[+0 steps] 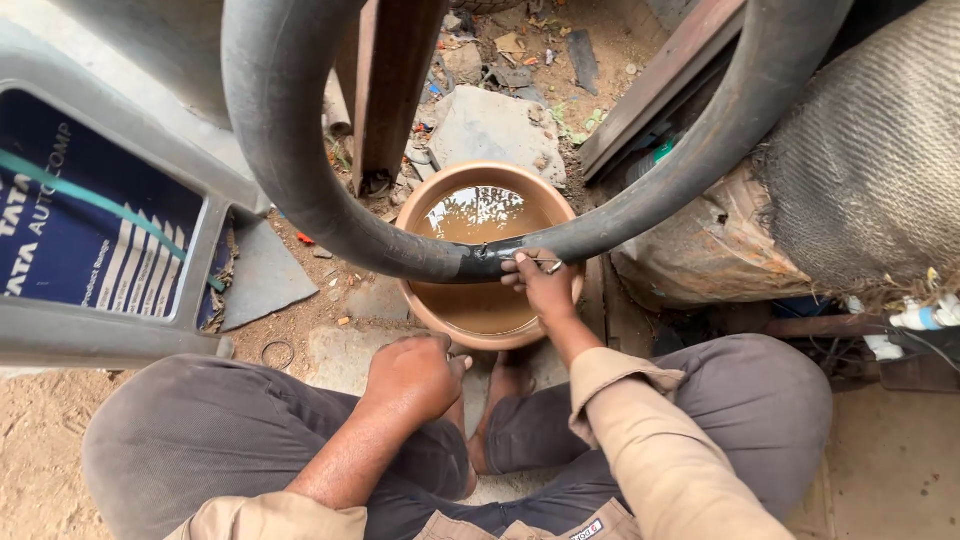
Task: Repairing a motorcycle inner tube by submerged leak testing in a bucket and adjusting the valve core.
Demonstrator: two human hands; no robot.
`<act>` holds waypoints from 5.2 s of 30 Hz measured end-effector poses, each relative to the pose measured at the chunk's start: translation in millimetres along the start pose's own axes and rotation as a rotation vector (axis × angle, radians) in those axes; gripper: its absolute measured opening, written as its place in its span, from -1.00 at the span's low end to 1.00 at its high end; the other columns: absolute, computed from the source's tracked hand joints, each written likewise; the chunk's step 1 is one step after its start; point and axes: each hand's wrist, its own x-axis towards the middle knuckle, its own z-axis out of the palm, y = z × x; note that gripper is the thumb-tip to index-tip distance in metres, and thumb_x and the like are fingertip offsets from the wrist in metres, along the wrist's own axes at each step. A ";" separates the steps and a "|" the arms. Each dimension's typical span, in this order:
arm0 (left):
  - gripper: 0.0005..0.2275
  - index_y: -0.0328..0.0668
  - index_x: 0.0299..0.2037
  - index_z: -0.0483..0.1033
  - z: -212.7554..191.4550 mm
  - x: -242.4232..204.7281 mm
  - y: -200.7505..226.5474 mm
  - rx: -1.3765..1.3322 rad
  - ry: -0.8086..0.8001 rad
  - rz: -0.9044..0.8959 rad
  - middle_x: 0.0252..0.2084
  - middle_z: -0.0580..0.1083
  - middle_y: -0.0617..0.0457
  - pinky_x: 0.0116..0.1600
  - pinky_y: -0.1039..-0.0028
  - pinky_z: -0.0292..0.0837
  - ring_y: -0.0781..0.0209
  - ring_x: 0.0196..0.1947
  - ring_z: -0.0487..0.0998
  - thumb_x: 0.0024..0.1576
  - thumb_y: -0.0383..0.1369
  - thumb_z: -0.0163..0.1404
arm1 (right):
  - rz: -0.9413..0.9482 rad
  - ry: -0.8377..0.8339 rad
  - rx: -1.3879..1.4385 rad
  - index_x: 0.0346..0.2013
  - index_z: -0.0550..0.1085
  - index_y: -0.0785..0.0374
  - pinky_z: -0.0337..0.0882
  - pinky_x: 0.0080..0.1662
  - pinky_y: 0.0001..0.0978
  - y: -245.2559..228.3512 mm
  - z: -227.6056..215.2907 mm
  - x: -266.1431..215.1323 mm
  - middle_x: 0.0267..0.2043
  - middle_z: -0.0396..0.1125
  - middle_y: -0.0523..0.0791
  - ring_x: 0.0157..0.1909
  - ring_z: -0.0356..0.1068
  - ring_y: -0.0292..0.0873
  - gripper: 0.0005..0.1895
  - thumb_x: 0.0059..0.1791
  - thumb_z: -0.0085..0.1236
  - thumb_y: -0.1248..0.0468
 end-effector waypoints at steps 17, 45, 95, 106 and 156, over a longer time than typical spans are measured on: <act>-0.46 -0.20 0.37 0.23 26.4 96.8 -3.8 0.494 0.086 0.048 0.46 0.09 -0.22 0.37 -0.17 -0.02 -0.18 0.45 0.04 0.18 -0.18 -0.08 | -0.218 0.045 -0.006 -0.08 0.50 0.32 0.50 -0.16 -0.44 18.1 16.4 0.4 -0.18 0.53 -0.07 -0.24 0.54 -0.25 -0.82 0.12 0.01 0.29; -0.50 -0.18 0.43 0.19 53.7 125.5 -0.8 0.755 -0.163 0.057 0.58 -0.27 -0.31 0.34 -0.48 -0.61 -0.38 0.54 -0.40 0.27 -0.23 -0.27 | -0.340 0.072 -0.401 -0.18 0.63 0.20 0.48 0.02 -0.39 -22.5 19.8 -12.2 -0.16 0.58 -0.09 -0.08 0.56 -0.21 -0.83 -0.01 0.20 0.25; -0.52 -0.25 0.36 0.29 60.9 125.0 -5.2 0.736 -0.072 0.074 0.58 -0.20 -0.27 0.35 -0.48 -0.57 -0.36 0.55 -0.33 0.27 -0.21 -0.26 | -0.369 0.029 -0.429 -0.19 0.64 0.21 0.46 -0.05 -0.40 -23.9 22.2 -8.5 -0.20 0.55 -0.06 -0.14 0.53 -0.19 -0.84 -0.02 0.21 0.27; -0.52 -0.21 0.38 0.26 54.6 123.6 -2.3 0.738 -0.128 0.070 0.58 -0.25 -0.30 0.33 -0.51 -0.59 -0.38 0.54 -0.39 0.28 -0.20 -0.27 | -0.332 0.122 -0.420 -0.24 0.62 0.22 0.49 -0.08 -0.42 -26.4 20.5 -8.9 -0.27 0.57 -0.11 -0.20 0.54 -0.26 -0.85 -0.02 0.16 0.28; -0.52 -0.25 0.38 0.27 60.3 123.7 -7.4 0.703 -0.067 0.088 0.58 -0.23 -0.28 0.33 -0.50 -0.57 -0.37 0.54 -0.35 0.29 -0.19 -0.25 | -0.517 0.069 -0.541 -0.16 0.59 0.24 0.50 -0.08 -0.31 -19.7 30.0 -15.4 -0.21 0.55 -0.07 -0.17 0.54 -0.15 -0.85 -0.01 0.17 0.35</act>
